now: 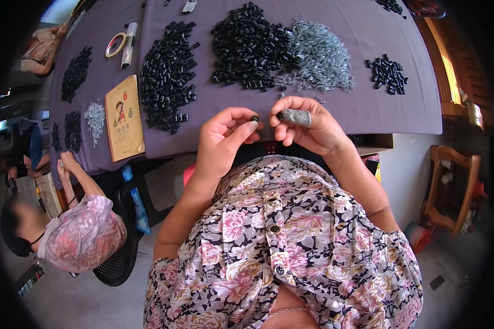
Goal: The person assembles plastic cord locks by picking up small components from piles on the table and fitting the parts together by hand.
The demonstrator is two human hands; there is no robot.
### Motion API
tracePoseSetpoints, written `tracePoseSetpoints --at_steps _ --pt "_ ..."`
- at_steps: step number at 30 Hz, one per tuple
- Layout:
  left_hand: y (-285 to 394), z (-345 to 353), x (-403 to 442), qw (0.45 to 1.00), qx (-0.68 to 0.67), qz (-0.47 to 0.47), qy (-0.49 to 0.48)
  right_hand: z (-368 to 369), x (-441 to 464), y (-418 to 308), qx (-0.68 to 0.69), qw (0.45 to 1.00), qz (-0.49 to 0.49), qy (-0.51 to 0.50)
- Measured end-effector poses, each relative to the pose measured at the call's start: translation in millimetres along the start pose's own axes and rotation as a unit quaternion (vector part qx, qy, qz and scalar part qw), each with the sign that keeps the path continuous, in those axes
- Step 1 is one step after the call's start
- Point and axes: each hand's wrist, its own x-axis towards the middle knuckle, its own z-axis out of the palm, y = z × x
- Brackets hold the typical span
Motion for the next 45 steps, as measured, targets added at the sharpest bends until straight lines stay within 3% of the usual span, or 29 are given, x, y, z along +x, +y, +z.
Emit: tracePoseSetpoints --at_steps 13,23,29,37,45 --pt "0 1 0 1.0 -0.003 -0.003 0.001 4 -2 -1 0.028 0.999 -0.02 -0.012" --pt "-6 9 -4 0.998 0.049 0.042 0.01 5 0 2 -0.11 0.993 -0.019 0.046" --pt "-15 13 -4 0.98 0.141 0.132 0.044 12 4 7 -0.219 0.968 -0.046 0.113" --pt "-12 12 -3 0.992 0.087 0.09 0.023 20 5 9 -0.356 0.924 -0.032 0.137" --pt "-10 7 -3 1.0 0.006 0.011 -0.002 20 5 2 -0.37 0.92 0.018 0.128"
